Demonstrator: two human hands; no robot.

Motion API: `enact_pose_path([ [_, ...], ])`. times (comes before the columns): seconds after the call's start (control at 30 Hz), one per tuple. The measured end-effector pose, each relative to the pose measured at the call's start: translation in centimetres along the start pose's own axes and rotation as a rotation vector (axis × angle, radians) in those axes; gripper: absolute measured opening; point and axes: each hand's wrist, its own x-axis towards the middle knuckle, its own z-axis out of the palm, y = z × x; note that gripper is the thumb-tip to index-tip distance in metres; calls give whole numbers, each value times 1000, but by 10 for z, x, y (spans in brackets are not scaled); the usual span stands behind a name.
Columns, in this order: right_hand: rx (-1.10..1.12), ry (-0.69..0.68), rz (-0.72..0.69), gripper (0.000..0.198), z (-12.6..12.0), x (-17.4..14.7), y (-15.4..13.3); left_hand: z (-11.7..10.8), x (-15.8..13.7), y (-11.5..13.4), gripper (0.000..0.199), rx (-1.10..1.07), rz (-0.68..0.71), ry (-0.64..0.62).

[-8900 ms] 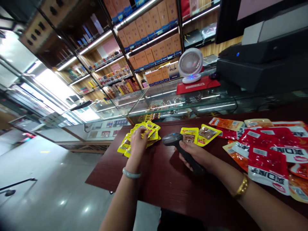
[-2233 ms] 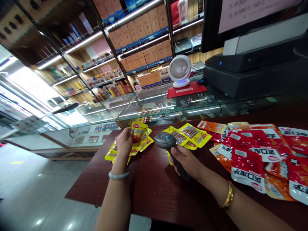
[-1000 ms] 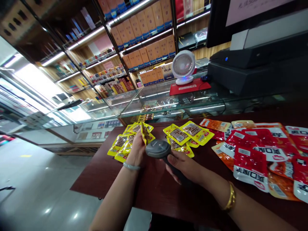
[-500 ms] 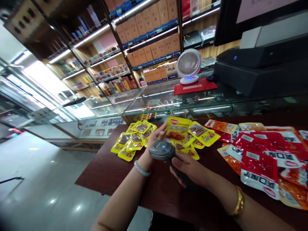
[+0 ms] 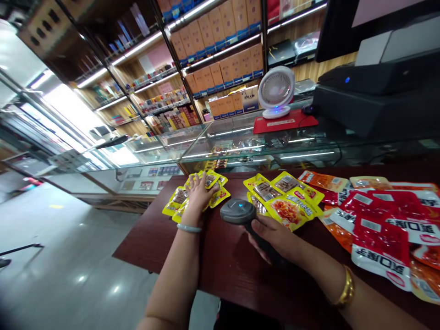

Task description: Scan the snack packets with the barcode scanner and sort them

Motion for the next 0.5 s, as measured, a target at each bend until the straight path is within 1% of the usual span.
enact_pose_path([
  [0.1,-3,14,-4,50,1,1,-2,5,-1,7,72,71,110,-116],
  [0.17,-17,15,-2,53,1,2,-3,4,-4,12,67,94,141,-171],
  [0.27,-25,36,20,59,-1,5,-3,-6,-15,18,62,99,202,-169],
  [0.33,-24,60,33,59,-3,6,-3,-15,-22,20,54,92,246,-168],
  [0.37,-23,66,34,59,-4,6,-3,-19,-24,20,49,87,248,-176],
  [0.43,-19,59,20,57,-5,6,-2,-26,-24,19,41,73,191,-164],
  [0.5,-18,41,4,55,-5,5,-2,-28,-19,14,42,65,77,-53],
])
